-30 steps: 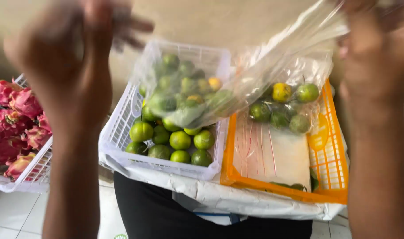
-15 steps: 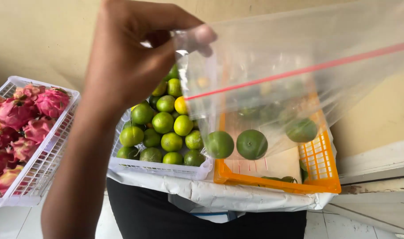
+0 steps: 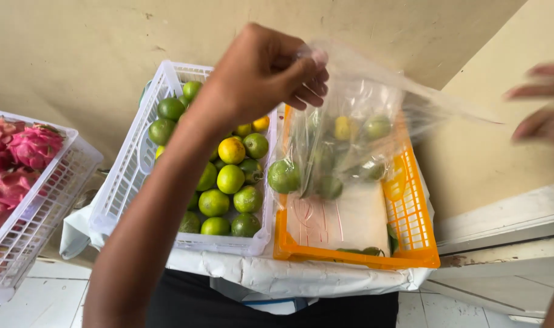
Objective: The person picks up citrus fruit from a white crate and places them into a clear plastic bag before sealing the bag by hand.
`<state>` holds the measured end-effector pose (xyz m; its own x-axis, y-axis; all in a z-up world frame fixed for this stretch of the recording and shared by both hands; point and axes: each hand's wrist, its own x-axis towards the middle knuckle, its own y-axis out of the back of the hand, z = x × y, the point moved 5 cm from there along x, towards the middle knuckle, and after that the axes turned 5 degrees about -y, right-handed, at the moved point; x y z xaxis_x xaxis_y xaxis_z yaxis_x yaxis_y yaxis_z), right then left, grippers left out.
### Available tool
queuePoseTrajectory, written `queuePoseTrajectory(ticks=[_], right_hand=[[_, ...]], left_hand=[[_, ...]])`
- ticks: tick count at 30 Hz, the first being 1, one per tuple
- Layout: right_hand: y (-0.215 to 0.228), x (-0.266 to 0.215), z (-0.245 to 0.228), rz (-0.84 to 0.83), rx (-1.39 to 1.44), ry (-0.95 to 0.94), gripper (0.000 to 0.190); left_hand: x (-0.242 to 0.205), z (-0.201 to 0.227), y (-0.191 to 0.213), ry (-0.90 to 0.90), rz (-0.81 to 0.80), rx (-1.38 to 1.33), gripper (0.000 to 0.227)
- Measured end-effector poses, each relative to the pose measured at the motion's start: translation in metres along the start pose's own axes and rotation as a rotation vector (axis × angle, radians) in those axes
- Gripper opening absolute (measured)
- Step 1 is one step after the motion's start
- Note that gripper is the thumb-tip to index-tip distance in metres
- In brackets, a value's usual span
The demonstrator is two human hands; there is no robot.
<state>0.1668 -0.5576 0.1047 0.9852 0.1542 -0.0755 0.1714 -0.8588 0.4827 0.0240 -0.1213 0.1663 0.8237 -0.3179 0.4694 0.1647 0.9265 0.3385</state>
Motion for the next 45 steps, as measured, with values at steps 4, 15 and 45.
queuePoseTrajectory(ticks=[4, 15, 45], right_hand=[[-0.113, -0.091, -0.035, 0.06, 0.016, 0.069, 0.041], [-0.16, -0.015, -0.002, 0.166, 0.607, 0.122, 0.073], [-0.08, 0.098, -0.069, 0.414, 0.454, 0.271, 0.01]], left_hand=[[0.002, -0.002, -0.006, 0.004, 0.104, 0.035, 0.027], [0.0, 0.026, -0.019, -0.166, 0.034, 0.046, 0.008], [0.11, -0.119, 0.021, 0.054, 0.557, -0.107, 0.022]])
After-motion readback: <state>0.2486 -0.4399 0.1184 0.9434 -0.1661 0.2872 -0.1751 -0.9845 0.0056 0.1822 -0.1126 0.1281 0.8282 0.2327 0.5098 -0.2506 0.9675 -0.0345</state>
